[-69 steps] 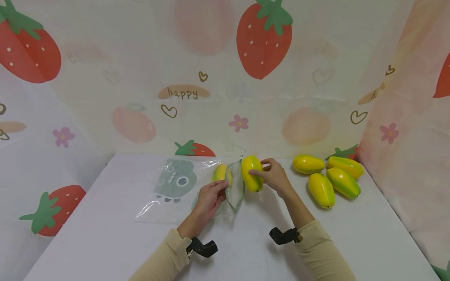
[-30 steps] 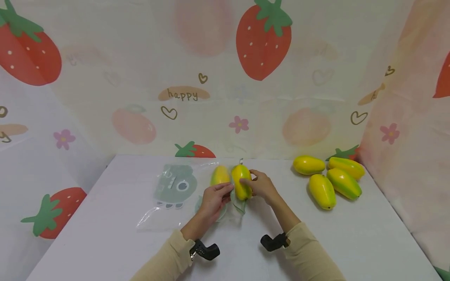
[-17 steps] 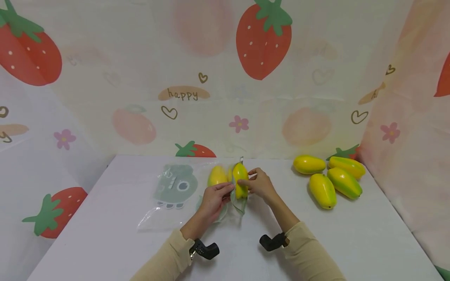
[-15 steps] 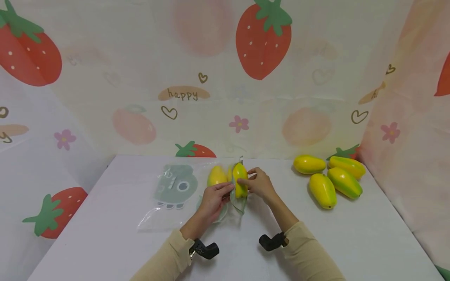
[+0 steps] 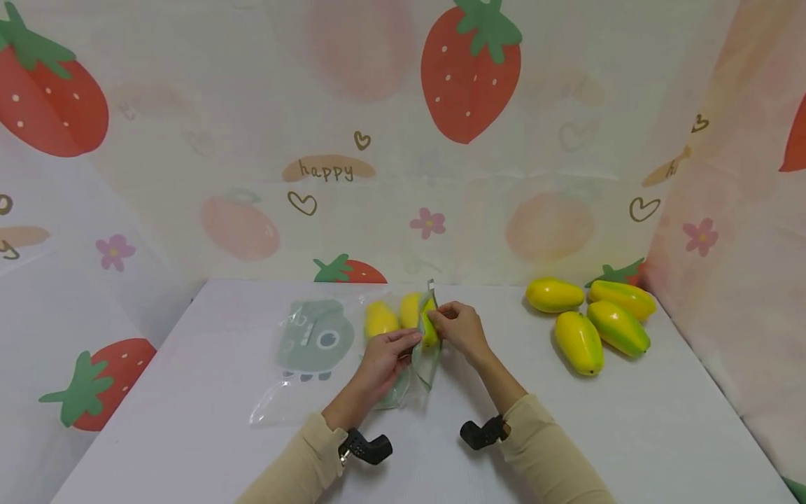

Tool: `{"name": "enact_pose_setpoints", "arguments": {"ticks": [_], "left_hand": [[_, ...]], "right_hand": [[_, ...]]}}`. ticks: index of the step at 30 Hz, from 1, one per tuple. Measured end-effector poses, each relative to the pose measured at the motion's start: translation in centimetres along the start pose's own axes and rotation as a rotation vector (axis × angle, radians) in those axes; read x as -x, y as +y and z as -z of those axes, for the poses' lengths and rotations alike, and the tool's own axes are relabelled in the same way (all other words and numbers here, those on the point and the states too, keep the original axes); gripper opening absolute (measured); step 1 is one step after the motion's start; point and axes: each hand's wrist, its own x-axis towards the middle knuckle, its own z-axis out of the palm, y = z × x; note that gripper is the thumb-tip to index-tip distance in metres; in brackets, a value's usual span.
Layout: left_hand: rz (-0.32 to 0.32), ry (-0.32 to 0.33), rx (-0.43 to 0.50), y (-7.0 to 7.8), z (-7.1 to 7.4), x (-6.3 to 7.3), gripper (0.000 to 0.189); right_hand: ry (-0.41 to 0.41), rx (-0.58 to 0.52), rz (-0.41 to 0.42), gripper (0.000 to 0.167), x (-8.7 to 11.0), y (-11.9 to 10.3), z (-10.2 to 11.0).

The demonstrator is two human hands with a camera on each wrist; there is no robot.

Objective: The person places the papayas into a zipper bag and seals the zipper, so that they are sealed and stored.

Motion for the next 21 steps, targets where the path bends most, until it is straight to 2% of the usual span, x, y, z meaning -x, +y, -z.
{"name": "enact_pose_setpoints", "arguments": {"ticks": [7, 14, 21], "left_hand": [[0.009, -0.035, 0.0, -0.2, 0.4, -0.1, 0.032], [-0.007, 0.012, -0.049, -0.2, 0.3, 0.6, 0.032], [-0.012, 0.059, -0.079, -0.1, 0.1, 1.0, 0.03]], "right_hand": [[-0.181, 0.025, 0.047, 0.037, 0.2, 0.4, 0.3], [-0.163, 0.072, 0.024, 0.034, 0.4, 0.7, 1.2], [-0.167, 0.109, 0.049, 0.036, 0.6, 0.5, 2.8]]}}
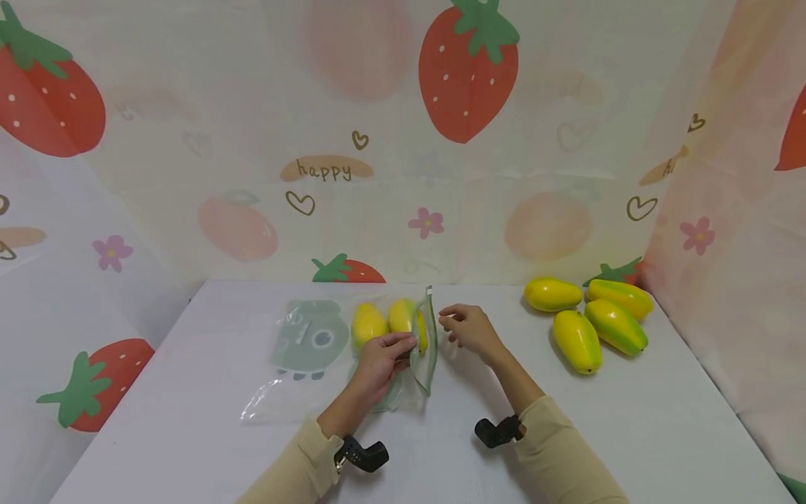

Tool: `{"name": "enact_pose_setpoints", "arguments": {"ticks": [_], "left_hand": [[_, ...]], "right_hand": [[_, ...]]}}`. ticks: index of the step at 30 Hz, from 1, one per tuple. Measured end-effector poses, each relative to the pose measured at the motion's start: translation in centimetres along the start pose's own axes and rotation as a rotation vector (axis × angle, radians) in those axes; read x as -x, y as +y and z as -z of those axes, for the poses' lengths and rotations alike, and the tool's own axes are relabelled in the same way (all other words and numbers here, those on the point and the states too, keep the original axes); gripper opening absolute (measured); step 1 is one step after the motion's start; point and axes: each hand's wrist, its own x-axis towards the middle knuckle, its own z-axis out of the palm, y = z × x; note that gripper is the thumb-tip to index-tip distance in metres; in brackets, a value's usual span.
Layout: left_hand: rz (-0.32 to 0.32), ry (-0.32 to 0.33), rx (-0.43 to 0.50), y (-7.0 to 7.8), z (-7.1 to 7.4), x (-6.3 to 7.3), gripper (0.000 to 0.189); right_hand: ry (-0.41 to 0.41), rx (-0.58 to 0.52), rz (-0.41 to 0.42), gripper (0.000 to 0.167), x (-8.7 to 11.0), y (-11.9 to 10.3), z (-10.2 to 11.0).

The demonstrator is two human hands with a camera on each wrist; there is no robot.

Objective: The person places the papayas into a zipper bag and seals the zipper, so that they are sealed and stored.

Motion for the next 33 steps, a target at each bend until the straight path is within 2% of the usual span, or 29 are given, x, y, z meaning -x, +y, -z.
{"name": "enact_pose_setpoints", "arguments": {"ticks": [10, 18, 26, 33], "left_hand": [[-0.006, 0.022, 0.019, 0.2, -0.1, 0.8, 0.031], [-0.001, 0.039, 0.023, 0.1, -0.2, 0.8, 0.028], [0.012, 0.051, 0.031, -0.1, -0.2, 0.9, 0.028], [0.001, 0.05, 0.045, -0.2, -0.2, 1.0, 0.029]], "right_hand": [[0.029, 0.068, 0.008, 0.036, 0.9, -0.1, 2.3], [0.056, 0.147, 0.033, 0.037, 1.4, 0.5, 4.3], [0.076, 0.202, -0.006, 0.042, 2.6, 0.9, 6.9], [0.145, 0.293, -0.044, 0.048, 4.0, 0.7, 9.3]]}}
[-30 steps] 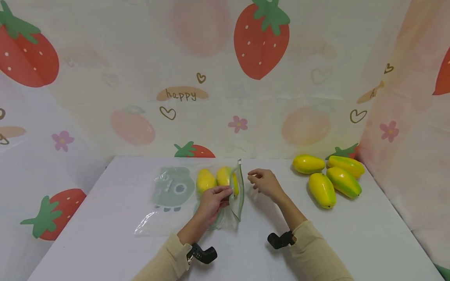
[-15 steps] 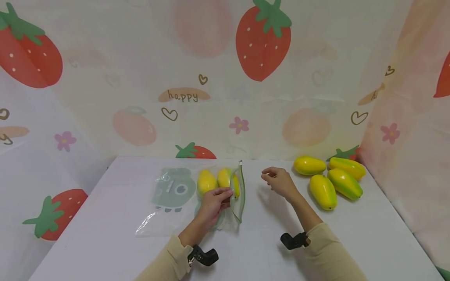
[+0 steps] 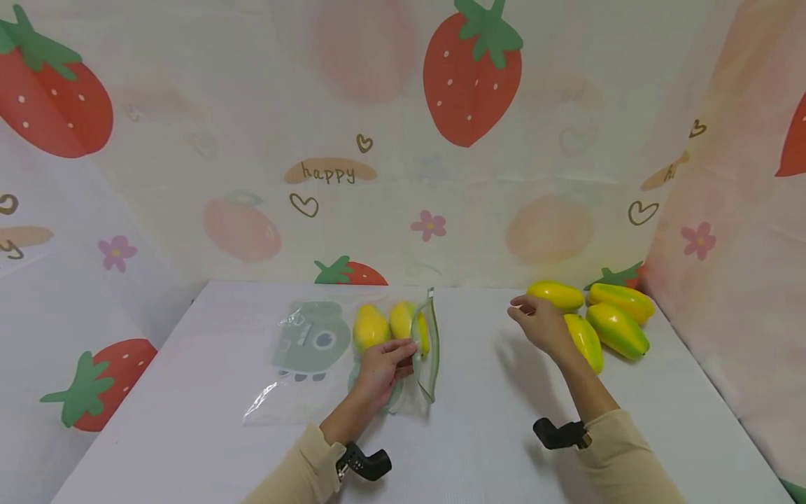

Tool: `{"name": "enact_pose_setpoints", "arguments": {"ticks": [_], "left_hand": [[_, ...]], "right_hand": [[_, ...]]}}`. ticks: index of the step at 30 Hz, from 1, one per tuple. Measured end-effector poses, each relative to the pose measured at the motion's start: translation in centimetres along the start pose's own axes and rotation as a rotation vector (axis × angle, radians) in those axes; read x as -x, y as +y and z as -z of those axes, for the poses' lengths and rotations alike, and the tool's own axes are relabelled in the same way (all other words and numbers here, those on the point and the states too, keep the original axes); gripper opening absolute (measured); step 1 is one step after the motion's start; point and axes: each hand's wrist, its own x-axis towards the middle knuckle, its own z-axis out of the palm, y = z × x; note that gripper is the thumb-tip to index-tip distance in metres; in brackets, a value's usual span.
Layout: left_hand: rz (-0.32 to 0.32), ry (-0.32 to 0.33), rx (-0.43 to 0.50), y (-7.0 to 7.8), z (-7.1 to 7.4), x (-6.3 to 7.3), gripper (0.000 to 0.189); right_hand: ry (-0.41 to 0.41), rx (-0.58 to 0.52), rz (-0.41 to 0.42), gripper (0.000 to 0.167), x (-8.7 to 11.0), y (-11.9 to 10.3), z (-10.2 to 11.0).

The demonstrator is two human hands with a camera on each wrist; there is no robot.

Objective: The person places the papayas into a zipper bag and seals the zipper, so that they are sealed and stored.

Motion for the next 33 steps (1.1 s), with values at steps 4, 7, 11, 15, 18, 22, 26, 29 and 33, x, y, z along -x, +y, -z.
{"name": "enact_pose_setpoints", "arguments": {"ticks": [4, 7, 11, 15, 18, 22, 26, 29, 33], "left_hand": [[0.004, 0.004, 0.008, 0.0, 0.0, 0.1, 0.029], [0.008, 0.008, 0.017, 0.0, 0.0, 0.0, 0.028], [0.01, 0.012, 0.023, -0.1, 0.0, 0.0, 0.027], [0.007, 0.014, 0.025, -0.1, 0.1, 0.1, 0.028], [0.007, 0.012, 0.027, 0.0, 0.1, 0.1, 0.029], [0.004, 0.005, 0.03, -0.1, 0.2, 0.1, 0.029], [0.005, 0.005, 0.032, -0.2, 0.2, 0.0, 0.029], [0.017, 0.011, 0.031, -0.1, 0.2, 0.0, 0.029], [0.028, 0.013, 0.036, -0.2, 0.2, 0.0, 0.028]], "right_hand": [[0.064, 0.079, 0.024, 0.047, 0.6, 0.7, 1.3], [0.099, 0.117, 0.036, 0.046, 0.9, 1.4, 2.1], [0.138, 0.174, 0.043, 0.044, 1.2, 2.2, 2.7], [0.181, 0.252, 0.053, 0.046, 1.5, 2.7, 3.0], [0.216, 0.298, 0.055, 0.047, 1.6, 3.2, 3.0], [0.237, 0.333, 0.003, 0.052, 2.0, 3.9, 3.0], [0.233, 0.356, -0.064, 0.058, 2.4, 4.5, 3.0], [0.22, 0.39, -0.11, 0.063, 2.7, 4.8, 2.9], [0.183, 0.413, -0.173, 0.073, 2.9, 5.4, 2.8]]}}
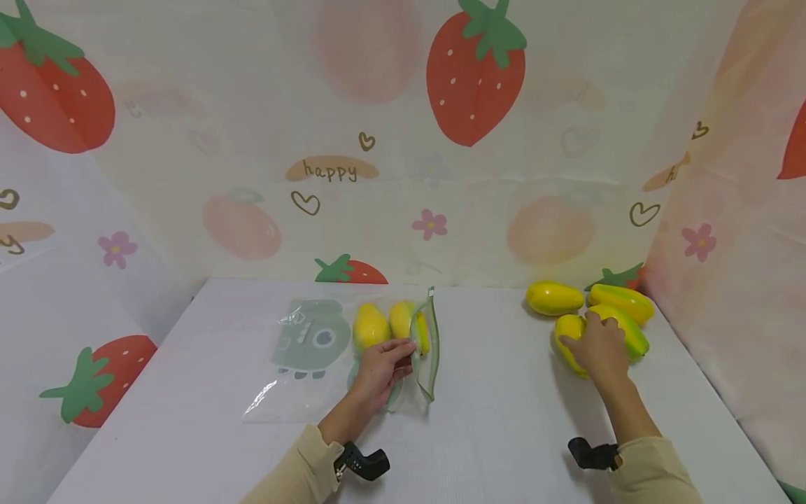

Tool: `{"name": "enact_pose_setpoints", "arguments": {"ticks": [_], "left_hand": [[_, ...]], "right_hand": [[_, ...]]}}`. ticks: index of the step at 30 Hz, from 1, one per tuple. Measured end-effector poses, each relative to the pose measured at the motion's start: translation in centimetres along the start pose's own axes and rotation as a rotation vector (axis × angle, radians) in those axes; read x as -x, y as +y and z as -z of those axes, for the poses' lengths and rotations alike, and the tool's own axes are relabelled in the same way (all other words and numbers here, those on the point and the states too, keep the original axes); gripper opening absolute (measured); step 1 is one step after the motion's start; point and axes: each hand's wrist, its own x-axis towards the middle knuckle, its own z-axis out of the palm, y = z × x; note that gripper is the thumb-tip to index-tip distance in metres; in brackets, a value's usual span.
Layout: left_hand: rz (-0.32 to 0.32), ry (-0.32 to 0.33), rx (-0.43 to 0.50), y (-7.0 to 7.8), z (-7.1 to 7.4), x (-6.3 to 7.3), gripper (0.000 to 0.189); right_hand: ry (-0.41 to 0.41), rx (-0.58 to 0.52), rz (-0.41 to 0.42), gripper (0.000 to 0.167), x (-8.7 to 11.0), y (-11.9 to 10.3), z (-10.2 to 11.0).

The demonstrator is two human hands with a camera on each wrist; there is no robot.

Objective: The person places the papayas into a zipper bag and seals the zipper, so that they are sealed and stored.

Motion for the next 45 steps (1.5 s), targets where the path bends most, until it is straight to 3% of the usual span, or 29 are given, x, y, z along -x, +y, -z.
{"name": "enact_pose_setpoints", "arguments": {"ticks": [5, 19, 28, 37, 45], "left_hand": [[0.014, -0.001, 0.0, -0.1, 0.0, 0.0, 0.026], [0.017, 0.008, 0.018, 0.5, 0.3, -0.1, 0.024], [0.028, 0.001, 0.022, 0.5, 0.4, -0.3, 0.026], [0.032, 0.002, 0.031, 0.6, 0.5, -0.3, 0.026], [0.026, -0.009, 0.03, 0.7, 0.5, -0.2, 0.024]], "right_hand": [[-0.04, 0.007, 0.002, 0.081, 0.3, 0.7, -0.7], [-0.011, 0.042, 0.064, 0.083, 0.2, 0.4, -1.0], [-0.067, 0.06, 0.05, 0.088, 0.0, 0.5, -0.8], [-0.179, 0.017, 0.071, 0.084, 0.3, 1.2, 0.5], [-0.127, -0.029, 0.066, 0.081, 0.4, 1.2, 0.3]]}}
